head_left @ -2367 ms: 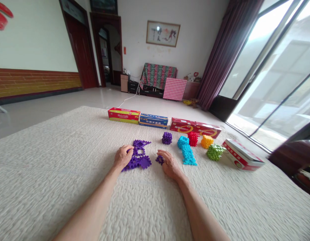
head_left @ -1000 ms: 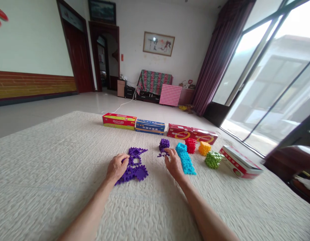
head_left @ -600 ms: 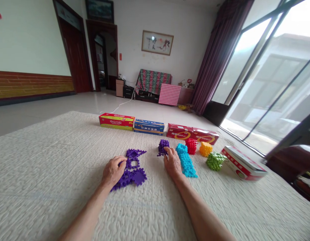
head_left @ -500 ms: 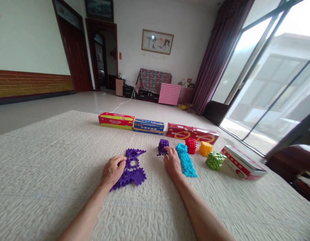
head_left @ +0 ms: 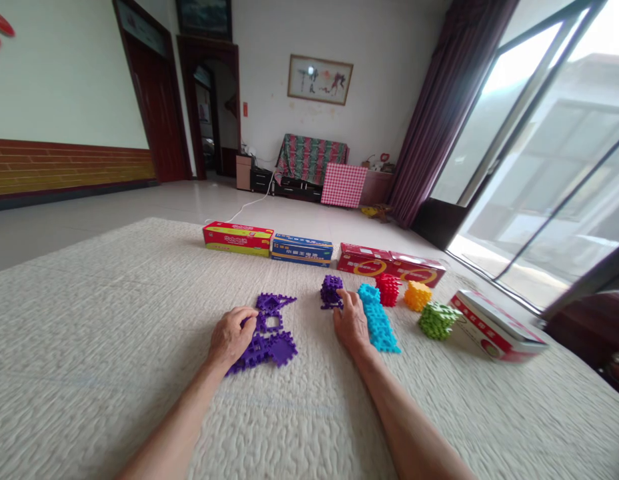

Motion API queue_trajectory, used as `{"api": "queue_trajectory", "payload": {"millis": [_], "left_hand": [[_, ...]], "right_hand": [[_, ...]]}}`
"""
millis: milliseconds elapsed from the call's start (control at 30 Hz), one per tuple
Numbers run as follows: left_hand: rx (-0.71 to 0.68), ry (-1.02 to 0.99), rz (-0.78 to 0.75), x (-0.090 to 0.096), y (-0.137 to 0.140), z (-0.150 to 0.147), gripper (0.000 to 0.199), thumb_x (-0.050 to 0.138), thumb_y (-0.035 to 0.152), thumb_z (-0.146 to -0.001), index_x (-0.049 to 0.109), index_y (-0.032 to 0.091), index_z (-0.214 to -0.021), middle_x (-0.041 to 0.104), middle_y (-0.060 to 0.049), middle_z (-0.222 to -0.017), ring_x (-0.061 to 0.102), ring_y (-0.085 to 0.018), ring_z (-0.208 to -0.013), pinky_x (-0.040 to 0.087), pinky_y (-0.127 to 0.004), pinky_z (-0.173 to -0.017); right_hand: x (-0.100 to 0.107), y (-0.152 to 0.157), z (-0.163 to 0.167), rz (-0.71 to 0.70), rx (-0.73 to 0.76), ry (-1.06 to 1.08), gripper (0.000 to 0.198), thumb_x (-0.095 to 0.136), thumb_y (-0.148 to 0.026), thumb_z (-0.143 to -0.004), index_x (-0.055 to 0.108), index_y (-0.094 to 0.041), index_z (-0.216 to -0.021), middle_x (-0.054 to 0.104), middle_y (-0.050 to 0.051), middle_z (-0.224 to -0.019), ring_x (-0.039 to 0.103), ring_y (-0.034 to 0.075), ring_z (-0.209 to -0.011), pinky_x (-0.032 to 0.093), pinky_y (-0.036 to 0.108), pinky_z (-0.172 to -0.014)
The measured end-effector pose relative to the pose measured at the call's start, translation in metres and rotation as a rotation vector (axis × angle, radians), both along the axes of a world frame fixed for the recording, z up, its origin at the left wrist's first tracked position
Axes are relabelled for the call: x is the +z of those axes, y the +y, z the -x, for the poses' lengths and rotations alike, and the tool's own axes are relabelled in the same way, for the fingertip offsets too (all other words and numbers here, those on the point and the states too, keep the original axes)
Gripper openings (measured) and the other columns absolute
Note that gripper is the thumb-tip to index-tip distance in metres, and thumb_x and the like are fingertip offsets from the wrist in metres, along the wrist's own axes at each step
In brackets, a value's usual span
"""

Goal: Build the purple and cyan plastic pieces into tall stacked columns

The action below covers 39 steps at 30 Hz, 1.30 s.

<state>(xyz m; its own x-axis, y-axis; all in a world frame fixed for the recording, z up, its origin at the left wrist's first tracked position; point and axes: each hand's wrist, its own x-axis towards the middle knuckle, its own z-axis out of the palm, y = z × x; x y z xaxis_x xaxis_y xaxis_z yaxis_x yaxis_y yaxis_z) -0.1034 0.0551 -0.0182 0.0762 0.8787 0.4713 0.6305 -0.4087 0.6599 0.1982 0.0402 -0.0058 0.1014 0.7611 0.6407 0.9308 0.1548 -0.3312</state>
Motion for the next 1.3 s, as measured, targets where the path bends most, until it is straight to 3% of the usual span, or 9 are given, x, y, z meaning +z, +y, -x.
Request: {"api": "queue_trajectory", "payload": {"millis": [200, 300, 433, 667, 767, 900, 1033, 1133, 1300], "left_hand": [[0.005, 0.006, -0.013, 0.001, -0.001, -0.001, 0.025, 0.047, 0.029, -0.081, 0.071, 0.023, -0.085, 0.073, -0.004, -0.100, 0.066, -0.021, -0.098, 0.048, -0.034, -0.093], [0.004, 0.014, -0.015, 0.001, -0.002, -0.001, 0.024, 0.047, 0.026, -0.082, 0.071, 0.022, -0.086, 0.073, -0.004, -0.101, 0.066, -0.020, -0.097, 0.048, -0.034, -0.093], [0.004, 0.026, -0.020, 0.002, -0.003, -0.001, 0.023, 0.048, 0.024, -0.083, 0.070, 0.022, -0.087, 0.073, -0.004, -0.101, 0.065, -0.019, -0.097, 0.048, -0.033, -0.095], [-0.002, 0.017, -0.010, 0.005, -0.005, -0.002, 0.022, 0.049, 0.021, -0.083, 0.071, 0.020, -0.086, 0.073, -0.005, -0.099, 0.066, -0.020, -0.096, 0.049, -0.034, -0.093], [-0.001, 0.017, -0.017, 0.005, -0.004, -0.002, 0.022, 0.049, 0.021, -0.083, 0.071, 0.020, -0.087, 0.073, -0.005, -0.100, 0.065, -0.020, -0.097, 0.048, -0.034, -0.093], [-0.004, 0.017, -0.015, 0.005, -0.004, -0.002, 0.022, 0.049, 0.021, -0.083, 0.071, 0.020, -0.086, 0.073, -0.005, -0.099, 0.066, -0.020, -0.096, 0.049, -0.034, -0.092], [-0.004, 0.016, -0.007, 0.005, -0.004, -0.002, 0.022, 0.049, 0.022, -0.083, 0.071, 0.022, -0.086, 0.074, -0.004, -0.098, 0.066, -0.020, -0.095, 0.049, -0.034, -0.092], [-0.003, 0.014, -0.014, 0.004, -0.004, -0.003, 0.023, 0.049, 0.022, -0.083, 0.071, 0.021, -0.087, 0.073, -0.005, -0.099, 0.066, -0.020, -0.096, 0.049, -0.034, -0.092], [0.010, 0.002, -0.005, 0.003, -0.004, -0.003, 0.024, 0.049, 0.022, -0.082, 0.072, 0.022, -0.087, 0.073, -0.004, -0.101, 0.066, -0.020, -0.097, 0.048, -0.034, -0.093]], "right_hand": [[0.005, -0.006, 0.005, -0.051, 0.051, 0.007, 0.040, 0.048, -0.011, -0.080, 0.055, -0.018, -0.119, 0.057, 0.012, -0.114, 0.054, 0.026, -0.108, 0.047, 0.042, -0.095], [0.009, -0.012, 0.017, -0.065, 0.213, 0.080, 0.031, 0.047, -0.013, -0.083, 0.058, -0.019, -0.111, 0.061, 0.010, -0.109, 0.058, 0.023, -0.103, 0.049, 0.040, -0.091], [0.018, -0.029, 0.046, 0.171, 0.605, 0.132, 0.023, 0.054, -0.016, -0.082, 0.061, -0.021, -0.103, 0.064, 0.004, -0.096, 0.063, 0.017, -0.084, 0.052, 0.031, -0.078], [0.040, -0.052, 0.081, 0.336, 0.892, 0.005, 0.049, 0.072, -0.028, -0.073, 0.057, -0.022, -0.120, 0.057, 0.010, -0.125, 0.055, 0.024, -0.114, 0.045, 0.040, -0.098], [0.039, -0.054, 0.084, 0.335, 0.889, -0.079, 0.046, 0.072, -0.023, -0.071, 0.060, -0.021, -0.116, 0.061, 0.009, -0.120, 0.055, 0.024, -0.111, 0.045, 0.041, -0.098], [0.033, -0.050, 0.085, 0.289, 0.877, -0.031, 0.027, 0.059, -0.017, -0.082, 0.062, -0.021, -0.108, 0.065, 0.007, -0.113, 0.059, 0.019, -0.104, 0.047, 0.035, -0.094], [0.025, -0.042, 0.081, 0.272, 0.696, 0.126, 0.020, 0.045, -0.018, -0.091, 0.061, -0.020, -0.104, 0.068, 0.003, -0.087, 0.062, 0.015, -0.077, 0.050, 0.027, -0.073], [0.024, -0.036, 0.071, 0.263, 0.550, 0.175, 0.023, 0.049, -0.022, -0.090, 0.058, -0.019, -0.110, 0.068, 0.001, -0.081, 0.061, 0.014, -0.067, 0.049, 0.026, -0.064], [0.030, -0.029, 0.047, 0.324, 0.533, 0.072, 0.028, 0.053, -0.017, -0.083, 0.062, -0.021, -0.110, 0.071, 0.002, -0.084, 0.064, 0.015, -0.071, 0.049, 0.026, -0.066]]}}
